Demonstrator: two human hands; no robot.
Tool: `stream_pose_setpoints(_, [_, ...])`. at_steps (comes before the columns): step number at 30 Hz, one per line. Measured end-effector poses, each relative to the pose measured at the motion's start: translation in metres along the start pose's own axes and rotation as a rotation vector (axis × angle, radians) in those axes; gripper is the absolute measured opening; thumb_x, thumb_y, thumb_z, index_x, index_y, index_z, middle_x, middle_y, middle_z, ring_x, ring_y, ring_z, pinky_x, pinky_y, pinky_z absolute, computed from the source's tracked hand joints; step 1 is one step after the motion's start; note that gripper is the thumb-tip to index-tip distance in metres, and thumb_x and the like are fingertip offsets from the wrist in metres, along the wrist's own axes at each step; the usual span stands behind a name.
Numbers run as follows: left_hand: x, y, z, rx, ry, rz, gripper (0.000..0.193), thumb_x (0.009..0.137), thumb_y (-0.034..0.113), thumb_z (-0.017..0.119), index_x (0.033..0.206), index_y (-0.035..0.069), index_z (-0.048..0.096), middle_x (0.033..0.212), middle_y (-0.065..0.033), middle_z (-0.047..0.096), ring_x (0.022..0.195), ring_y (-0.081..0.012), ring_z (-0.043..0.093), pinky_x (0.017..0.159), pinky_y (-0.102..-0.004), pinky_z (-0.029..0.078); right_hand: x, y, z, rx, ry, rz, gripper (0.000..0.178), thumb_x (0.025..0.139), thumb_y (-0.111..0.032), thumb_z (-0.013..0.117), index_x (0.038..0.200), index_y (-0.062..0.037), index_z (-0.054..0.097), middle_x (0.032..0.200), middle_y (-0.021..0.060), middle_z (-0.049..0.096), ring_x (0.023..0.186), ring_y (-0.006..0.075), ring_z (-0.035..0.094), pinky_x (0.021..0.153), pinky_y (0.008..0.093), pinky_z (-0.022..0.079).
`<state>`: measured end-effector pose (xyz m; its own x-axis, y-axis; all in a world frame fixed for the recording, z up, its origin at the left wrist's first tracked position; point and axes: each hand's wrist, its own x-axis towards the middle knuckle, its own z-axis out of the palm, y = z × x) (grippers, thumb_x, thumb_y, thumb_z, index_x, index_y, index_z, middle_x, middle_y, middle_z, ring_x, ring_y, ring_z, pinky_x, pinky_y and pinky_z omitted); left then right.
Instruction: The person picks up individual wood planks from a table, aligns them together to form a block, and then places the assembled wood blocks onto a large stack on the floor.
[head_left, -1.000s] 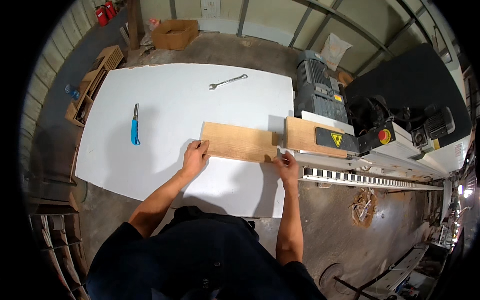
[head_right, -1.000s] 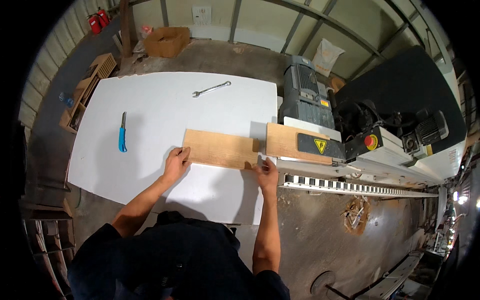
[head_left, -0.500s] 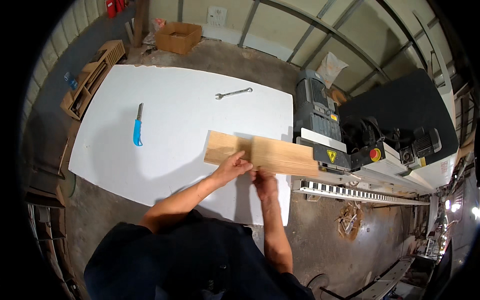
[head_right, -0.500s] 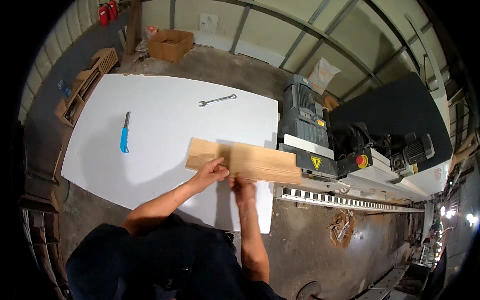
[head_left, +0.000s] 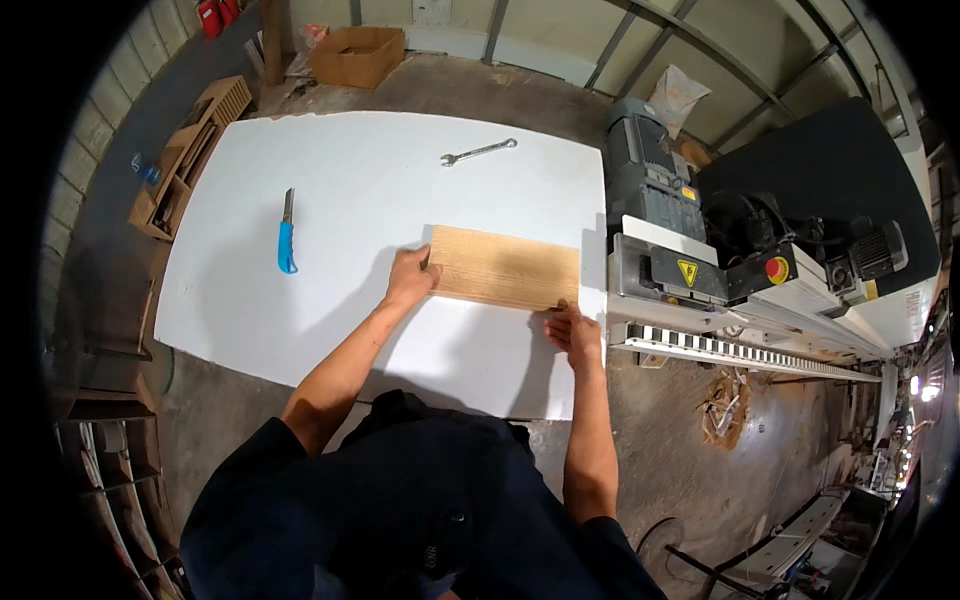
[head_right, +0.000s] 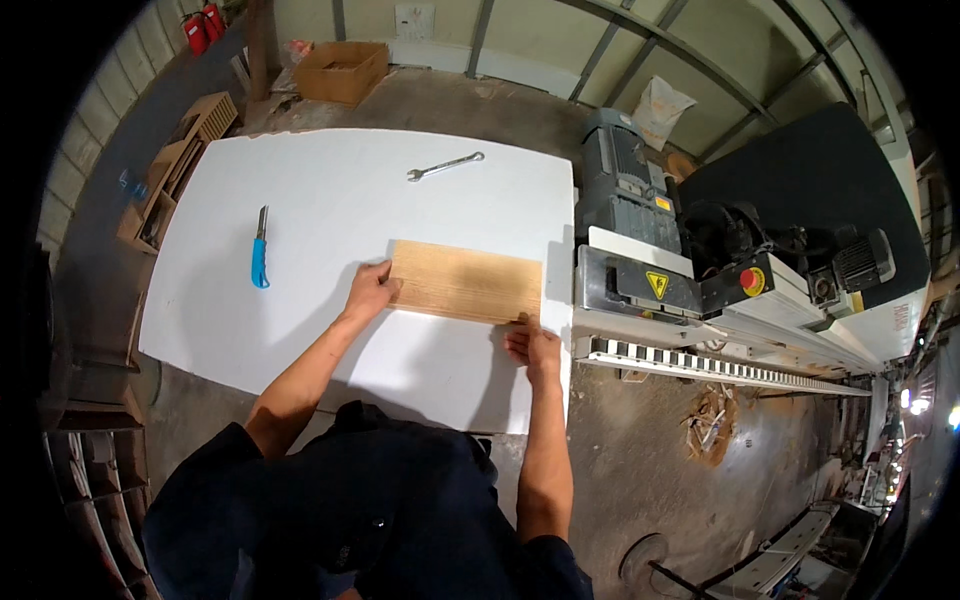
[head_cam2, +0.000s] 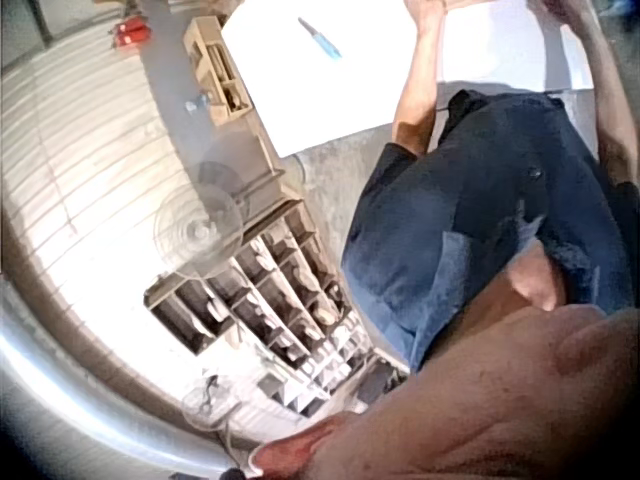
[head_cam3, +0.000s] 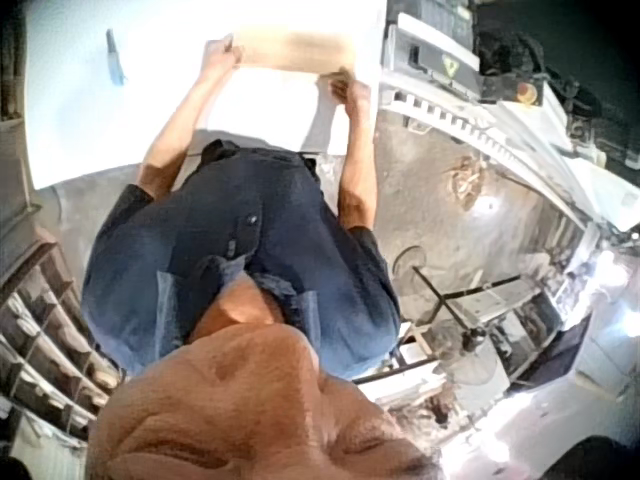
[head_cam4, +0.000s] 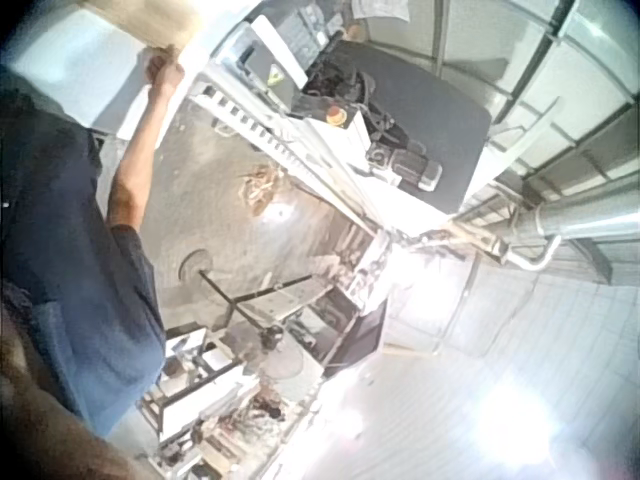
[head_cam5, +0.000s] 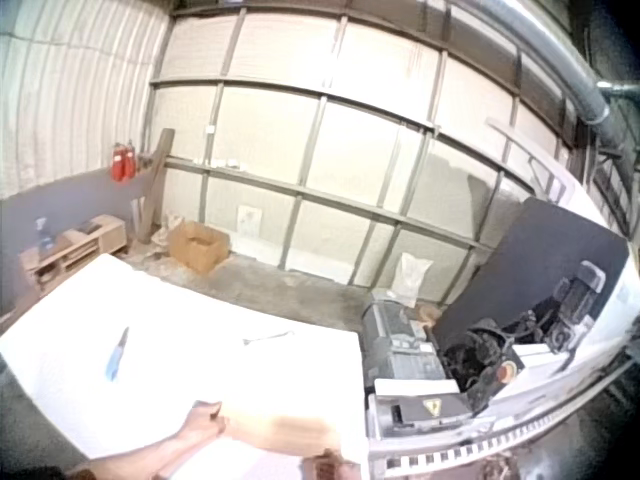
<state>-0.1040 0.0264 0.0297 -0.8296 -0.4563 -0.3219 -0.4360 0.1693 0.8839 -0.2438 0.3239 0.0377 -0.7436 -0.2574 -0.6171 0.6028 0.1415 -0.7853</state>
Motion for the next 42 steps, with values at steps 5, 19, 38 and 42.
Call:
stream_pose_setpoints(5, [-0.021,-0.005,0.011,0.411,0.251,0.275,0.062,0.075,0.014,0.069,0.130,-0.002,0.045,0.125,-0.0187,0.046,0.113,-0.0317,0.045,0.092,-0.0372,0.043,0.017,0.026,-0.034,-0.481,0.305,-0.523,0.021,0.083,-0.015,0.065,0.092,0.0042,0.063,0.076,0.0126,0.066,0.068,0.0191,0.064,0.061,0.0302,0.051])
stream_pose_setpoints(19, [-0.025,-0.008,0.026,0.644,0.262,0.493,0.064,0.067,0.005,0.073,0.125,-0.006,0.047,0.107,-0.0225,0.057,0.099,-0.0393,0.055,0.083,-0.0425,0.049,0.028,0.032,-0.024,-0.542,0.261,-0.763,0.018,0.075,-0.006,0.067,0.092,-0.0030,0.069,0.077,0.0111,0.068,0.067,0.0185,0.064,0.067,0.0283,0.050])
stream_pose_setpoints(38, [-0.019,0.004,0.019,0.014,0.282,0.104,0.046,0.075,0.005,0.063,0.118,-0.005,0.051,0.086,-0.0149,0.069,0.069,-0.0211,0.066,0.065,-0.0317,0.051,0.045,0.015,-0.030,-0.478,0.145,-0.403,0.023,0.083,-0.021,0.067,0.082,0.0014,0.071,0.063,0.0011,0.060,0.055,0.0086,0.049,0.053,0.0253,0.041])
stream_pose_setpoints(42, [-0.029,0.003,0.013,0.005,0.323,0.095,0.045,0.074,0.003,0.064,0.116,-0.005,0.053,0.088,-0.0149,0.069,0.070,-0.0197,0.066,0.065,-0.0309,0.051,0.039,0.027,-0.024,-0.341,0.075,-0.430,0.021,0.083,-0.017,0.068,0.078,0.0035,0.070,0.061,0.0020,0.059,0.053,0.0086,0.049,0.051,0.0252,0.039])
